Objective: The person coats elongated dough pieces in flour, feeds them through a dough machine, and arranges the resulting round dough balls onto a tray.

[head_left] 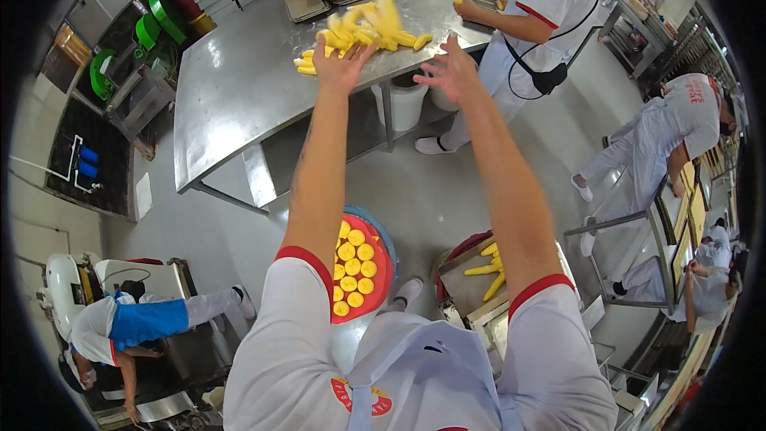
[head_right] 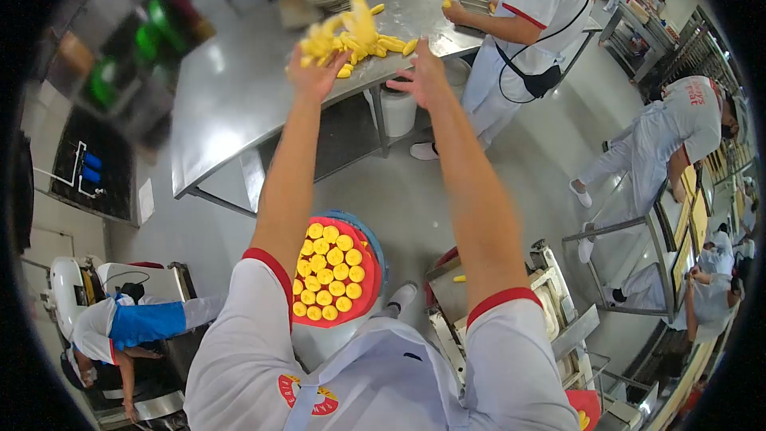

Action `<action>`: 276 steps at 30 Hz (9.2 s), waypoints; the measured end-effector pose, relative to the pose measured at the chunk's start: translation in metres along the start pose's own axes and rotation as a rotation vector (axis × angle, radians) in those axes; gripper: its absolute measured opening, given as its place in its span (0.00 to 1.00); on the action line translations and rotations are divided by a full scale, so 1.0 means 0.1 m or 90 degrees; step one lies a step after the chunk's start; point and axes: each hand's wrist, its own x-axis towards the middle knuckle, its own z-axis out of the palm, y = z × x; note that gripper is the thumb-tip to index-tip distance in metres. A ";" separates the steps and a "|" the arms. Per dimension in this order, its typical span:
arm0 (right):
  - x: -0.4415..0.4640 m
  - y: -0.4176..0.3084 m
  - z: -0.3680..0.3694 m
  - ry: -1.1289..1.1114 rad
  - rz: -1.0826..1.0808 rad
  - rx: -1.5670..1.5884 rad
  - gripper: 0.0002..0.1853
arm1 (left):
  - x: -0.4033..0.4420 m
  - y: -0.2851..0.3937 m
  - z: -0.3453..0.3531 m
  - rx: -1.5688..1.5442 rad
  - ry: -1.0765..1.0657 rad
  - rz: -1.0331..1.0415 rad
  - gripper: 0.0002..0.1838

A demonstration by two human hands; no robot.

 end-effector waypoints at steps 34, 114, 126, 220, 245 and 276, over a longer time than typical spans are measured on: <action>-1.61 3.64 -4.78 1.005 0.270 -0.475 0.51 | -2.48 -5.47 -3.79 1.333 -0.253 -0.313 0.24; -2.61 1.26 -1.61 0.086 0.111 -0.282 0.19 | -2.74 -0.39 -1.94 0.263 0.292 -0.200 0.20; -0.28 0.98 0.37 -0.248 0.101 -0.365 0.48 | -1.28 1.35 -1.73 0.293 0.333 0.104 0.55; -0.59 0.55 0.33 -0.155 -0.392 -0.708 0.26 | -1.01 1.22 -0.21 1.382 0.062 0.304 0.23; -8.54 0.96 -4.87 1.121 -0.178 -0.724 0.11 | -7.09 -6.46 -0.06 0.993 -1.139 0.186 0.24; -11.36 -1.45 -7.76 1.209 -0.383 -0.944 0.31 | -8.84 -7.35 1.78 0.738 -0.680 -0.463 0.21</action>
